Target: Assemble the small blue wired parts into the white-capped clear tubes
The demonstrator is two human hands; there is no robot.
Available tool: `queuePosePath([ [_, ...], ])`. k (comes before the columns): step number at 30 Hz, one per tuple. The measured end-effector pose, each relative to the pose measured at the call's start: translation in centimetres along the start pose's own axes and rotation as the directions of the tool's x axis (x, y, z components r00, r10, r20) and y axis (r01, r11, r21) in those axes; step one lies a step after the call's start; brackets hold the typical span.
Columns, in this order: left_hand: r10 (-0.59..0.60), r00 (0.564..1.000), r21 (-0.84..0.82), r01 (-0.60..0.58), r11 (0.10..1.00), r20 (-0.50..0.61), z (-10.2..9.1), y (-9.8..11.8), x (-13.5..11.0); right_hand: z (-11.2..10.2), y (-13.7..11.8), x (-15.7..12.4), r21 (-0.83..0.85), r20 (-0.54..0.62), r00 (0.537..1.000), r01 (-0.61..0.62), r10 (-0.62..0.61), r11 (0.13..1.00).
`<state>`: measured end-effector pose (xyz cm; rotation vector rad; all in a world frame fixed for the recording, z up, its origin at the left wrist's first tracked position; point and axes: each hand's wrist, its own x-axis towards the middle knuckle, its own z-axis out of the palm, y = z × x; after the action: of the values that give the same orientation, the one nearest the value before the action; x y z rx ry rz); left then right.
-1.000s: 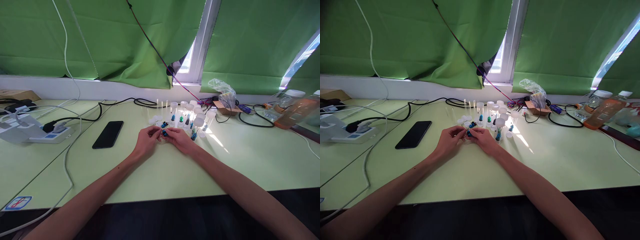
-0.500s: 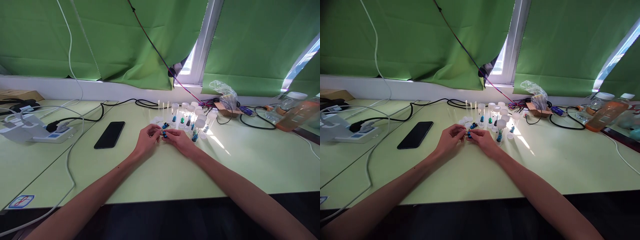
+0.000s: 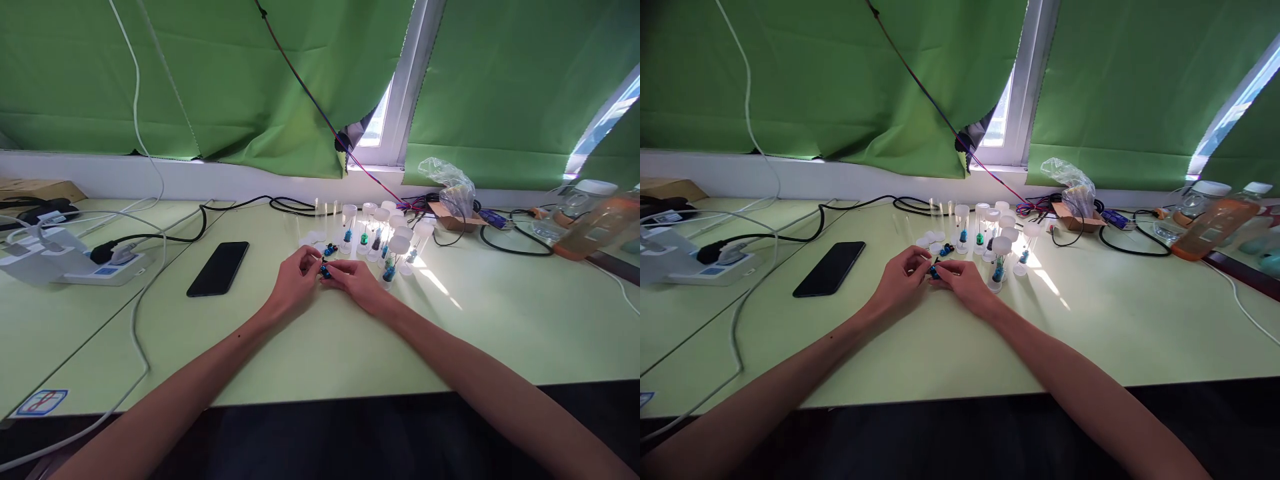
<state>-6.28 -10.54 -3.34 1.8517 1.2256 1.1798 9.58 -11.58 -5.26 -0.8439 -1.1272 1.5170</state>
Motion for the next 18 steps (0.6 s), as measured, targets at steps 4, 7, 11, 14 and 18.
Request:
queuePosePath([
  [4,0.003,1.000,0.019,-0.004,1.000,0.022,-0.03,0.14,0.01,0.05,-0.15,-0.08,-0.017,0.004,1.000,-0.002,0.002,1.000],
  [7,0.014,0.999,0.027,-0.015,1.000,0.049,-0.01,0.26,-0.02,-0.07,-0.05,-0.04,-0.019,0.010,1.000,0.012,-0.011,1.000],
  [11,0.025,0.998,0.026,-0.026,0.999,0.065,0.01,0.24,-0.02,-0.29,0.20,0.08,-0.037,0.011,1.000,0.012,-0.012,0.999],
  [14,0.030,0.997,0.055,-0.034,0.998,0.075,0.02,0.10,0.01,-0.33,0.27,0.11,-0.048,0.016,1.000,0.008,-0.007,0.999],
  [18,0.050,0.994,0.085,-0.058,0.995,0.096,0.08,-0.10,0.03,-0.33,0.30,0.08,-0.046,0.055,0.998,0.025,-0.022,0.999],
])
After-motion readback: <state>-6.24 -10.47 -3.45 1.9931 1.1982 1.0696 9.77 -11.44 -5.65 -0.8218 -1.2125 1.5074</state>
